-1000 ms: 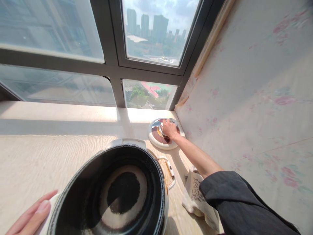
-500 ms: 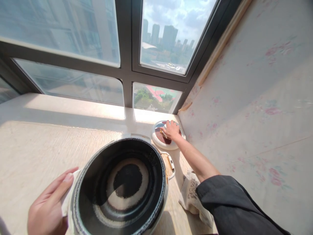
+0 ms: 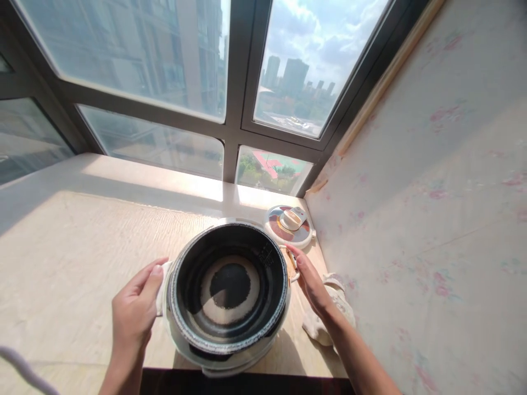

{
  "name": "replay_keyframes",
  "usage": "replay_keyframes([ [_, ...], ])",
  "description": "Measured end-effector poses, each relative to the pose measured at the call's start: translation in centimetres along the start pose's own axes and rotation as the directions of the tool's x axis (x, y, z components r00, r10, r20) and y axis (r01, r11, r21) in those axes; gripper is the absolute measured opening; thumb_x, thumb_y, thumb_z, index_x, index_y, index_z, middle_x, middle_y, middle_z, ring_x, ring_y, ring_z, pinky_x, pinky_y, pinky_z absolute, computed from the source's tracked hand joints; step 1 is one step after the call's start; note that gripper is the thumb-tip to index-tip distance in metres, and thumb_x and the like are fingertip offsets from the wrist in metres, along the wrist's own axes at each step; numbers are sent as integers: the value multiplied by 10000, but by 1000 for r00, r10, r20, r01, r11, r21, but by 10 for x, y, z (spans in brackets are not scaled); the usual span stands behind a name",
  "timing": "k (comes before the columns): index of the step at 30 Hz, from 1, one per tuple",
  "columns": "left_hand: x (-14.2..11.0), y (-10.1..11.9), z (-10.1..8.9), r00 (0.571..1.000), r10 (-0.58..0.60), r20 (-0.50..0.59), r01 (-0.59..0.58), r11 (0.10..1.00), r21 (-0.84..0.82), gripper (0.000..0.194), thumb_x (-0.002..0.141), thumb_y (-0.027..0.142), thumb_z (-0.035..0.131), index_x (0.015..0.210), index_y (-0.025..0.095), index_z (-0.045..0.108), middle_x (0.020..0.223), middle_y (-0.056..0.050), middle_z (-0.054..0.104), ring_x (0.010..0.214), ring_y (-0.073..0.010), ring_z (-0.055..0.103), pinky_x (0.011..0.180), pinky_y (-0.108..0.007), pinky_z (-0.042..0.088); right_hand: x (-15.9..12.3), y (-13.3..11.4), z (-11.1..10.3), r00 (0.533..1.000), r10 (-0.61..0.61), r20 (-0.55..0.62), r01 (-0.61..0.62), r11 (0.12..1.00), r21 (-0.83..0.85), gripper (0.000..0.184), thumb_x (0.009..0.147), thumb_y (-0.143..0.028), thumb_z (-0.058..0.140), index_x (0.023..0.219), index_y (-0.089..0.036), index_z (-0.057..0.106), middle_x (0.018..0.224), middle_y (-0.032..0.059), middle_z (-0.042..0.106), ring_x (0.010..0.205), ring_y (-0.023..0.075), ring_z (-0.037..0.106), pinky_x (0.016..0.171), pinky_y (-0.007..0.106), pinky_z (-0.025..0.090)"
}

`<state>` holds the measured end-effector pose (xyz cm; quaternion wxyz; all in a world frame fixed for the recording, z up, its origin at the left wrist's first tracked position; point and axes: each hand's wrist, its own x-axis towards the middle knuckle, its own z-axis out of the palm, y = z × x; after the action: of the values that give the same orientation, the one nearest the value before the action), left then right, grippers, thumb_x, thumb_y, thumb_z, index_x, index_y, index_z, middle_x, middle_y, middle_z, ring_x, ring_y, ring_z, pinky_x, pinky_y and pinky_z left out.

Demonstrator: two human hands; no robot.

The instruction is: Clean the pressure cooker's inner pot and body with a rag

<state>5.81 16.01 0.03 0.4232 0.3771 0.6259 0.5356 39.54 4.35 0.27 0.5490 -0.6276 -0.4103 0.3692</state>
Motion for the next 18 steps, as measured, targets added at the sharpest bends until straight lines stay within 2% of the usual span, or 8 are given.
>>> replay_keyframes([
  [3, -5, 8, -1, 999, -34, -35, 32, 998, -48, 382, 541, 464, 809, 866, 268, 847, 969, -48, 820, 1071, -361, 734, 1055, -527, 545, -7, -6, 14, 999, 25, -35, -28, 994, -102, 841, 842, -786, 664, 1490, -261, 549, 1595, 111, 504, 1531, 345, 381, 1263, 544, 292],
  [6, -1, 11, -7, 997, -25, -78, 21, 998, -53, 373, 521, 441, 819, 854, 275, 848, 933, -37, 819, 1009, -336, 742, 1017, -521, 562, 2, -9, 27, 1000, 19, -20, -21, 993, -113, 857, 838, -796, 653, 1480, -237, 549, 1577, 127, 519, 1521, 359, 387, 1260, 554, 290],
  [8, 6, 13, -12, 993, -20, -119, 11, 997, -70, 359, 509, 411, 823, 841, 278, 847, 904, -23, 816, 933, -284, 741, 947, -456, 591, 6, -10, 37, 1000, 14, 4, -14, 995, -94, 850, 845, -780, 656, 1485, -234, 539, 1562, 128, 531, 1496, 360, 420, 1252, 558, 300],
  [10, 15, 18, -16, 988, -36, -152, 19, 994, -108, 349, 483, 359, 828, 818, 263, 842, 843, -14, 806, 816, -218, 717, 789, -349, 606, 9, -10, 49, 1000, 4, 23, -1, 996, -88, 869, 841, -767, 671, 1503, -225, 518, 1557, 134, 530, 1472, 361, 447, 1251, 560, 299],
  [14, 39, 37, -24, 975, -105, -195, 69, 981, -181, 322, 452, 243, 815, 772, 205, 814, 694, 0, 744, 636, -130, 618, 517, -199, 481, 15, -12, 79, 996, -46, 74, 56, 990, -129, 951, 822, -783, 677, 1549, -207, 470, 1622, 148, 443, 1519, 350, 382, 1281, 541, 253],
  [16, 54, 46, -26, 969, -148, -198, 116, 979, -167, 319, 471, 215, 810, 787, 179, 795, 648, 11, 702, 581, -117, 573, 458, -185, 415, 19, -12, 95, 991, -83, 109, 101, 980, -170, 973, 825, -809, 647, 1563, -204, 456, 1645, 155, 403, 1545, 343, 336, 1292, 534, 234],
  [18, 71, 52, -28, 963, -165, -214, 134, 979, -155, 301, 492, 194, 809, 786, 152, 759, 620, 18, 666, 573, -122, 564, 457, -192, 406, 24, -13, 110, 983, -123, 136, 151, 965, -214, 963, 831, -833, 611, 1555, -213, 472, 1653, 155, 382, 1559, 344, 303, 1294, 541, 230],
])
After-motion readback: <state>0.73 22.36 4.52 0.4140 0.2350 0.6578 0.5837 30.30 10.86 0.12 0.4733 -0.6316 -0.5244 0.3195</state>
